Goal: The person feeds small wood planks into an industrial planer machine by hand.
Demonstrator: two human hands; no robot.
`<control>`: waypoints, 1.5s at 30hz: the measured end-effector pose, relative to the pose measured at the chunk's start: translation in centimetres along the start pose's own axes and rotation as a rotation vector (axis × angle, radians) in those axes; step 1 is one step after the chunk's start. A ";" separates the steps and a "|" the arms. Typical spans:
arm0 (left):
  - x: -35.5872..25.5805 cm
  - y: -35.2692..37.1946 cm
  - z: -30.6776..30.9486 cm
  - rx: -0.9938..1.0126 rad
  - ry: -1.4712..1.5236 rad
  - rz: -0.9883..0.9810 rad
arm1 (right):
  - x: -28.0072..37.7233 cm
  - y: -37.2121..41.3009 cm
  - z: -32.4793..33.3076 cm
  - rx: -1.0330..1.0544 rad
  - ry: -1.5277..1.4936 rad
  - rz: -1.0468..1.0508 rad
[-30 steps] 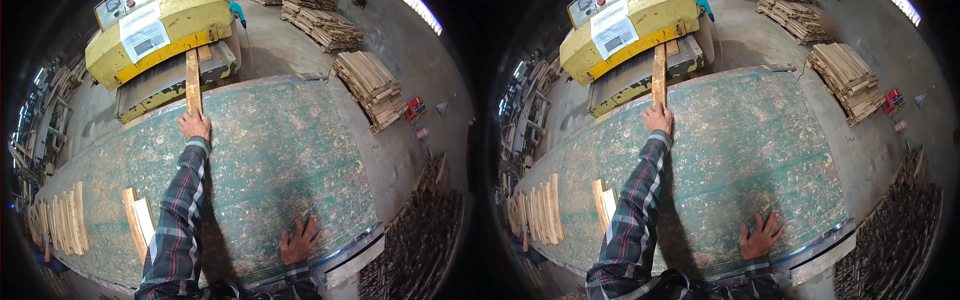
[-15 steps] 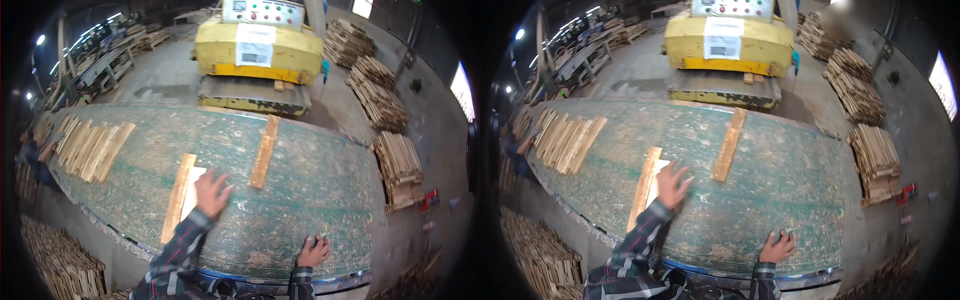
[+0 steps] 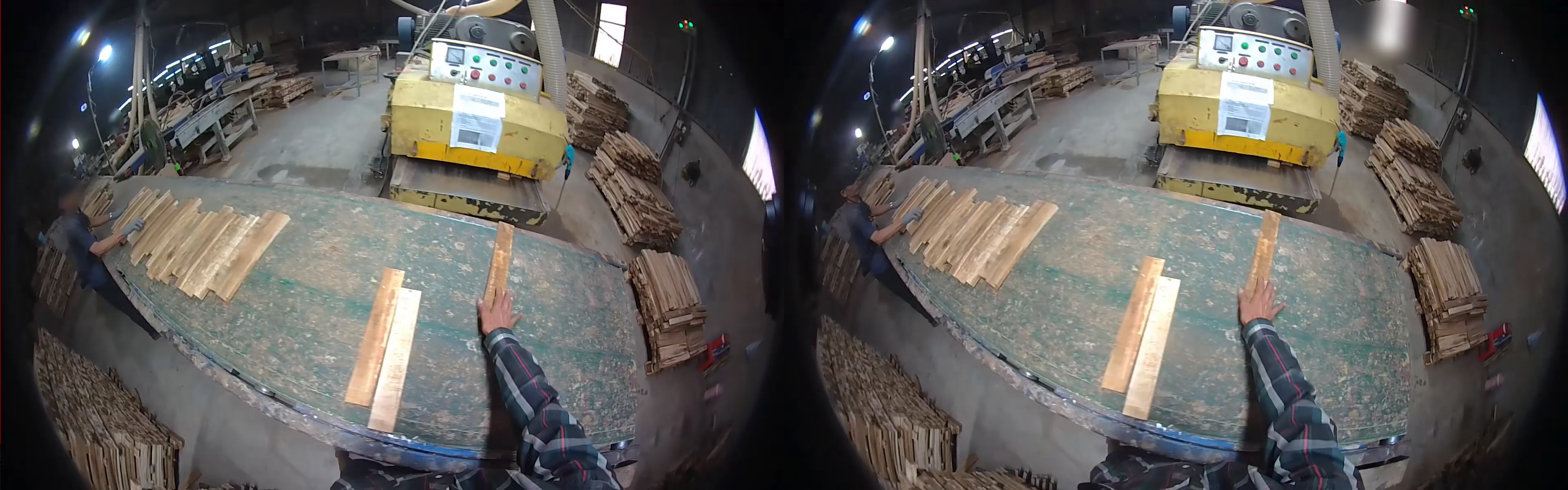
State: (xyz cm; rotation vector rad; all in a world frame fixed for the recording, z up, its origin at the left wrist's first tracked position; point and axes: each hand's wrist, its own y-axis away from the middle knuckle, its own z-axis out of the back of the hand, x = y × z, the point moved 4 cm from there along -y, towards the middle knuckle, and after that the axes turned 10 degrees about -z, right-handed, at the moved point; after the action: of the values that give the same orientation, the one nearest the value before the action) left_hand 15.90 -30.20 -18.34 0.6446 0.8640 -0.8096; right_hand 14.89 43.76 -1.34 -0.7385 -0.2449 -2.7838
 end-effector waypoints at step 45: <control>0.4 -1.1 -0.8 -0.169 0.348 0.253 | -0.9 12.6 -2.0 -0.198 -0.032 0.129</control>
State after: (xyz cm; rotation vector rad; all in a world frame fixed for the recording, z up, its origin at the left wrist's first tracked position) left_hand 14.82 -30.29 -19.30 0.7385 1.1264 -0.3956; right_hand 18.27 31.51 -2.28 -0.8133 0.0719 -2.7001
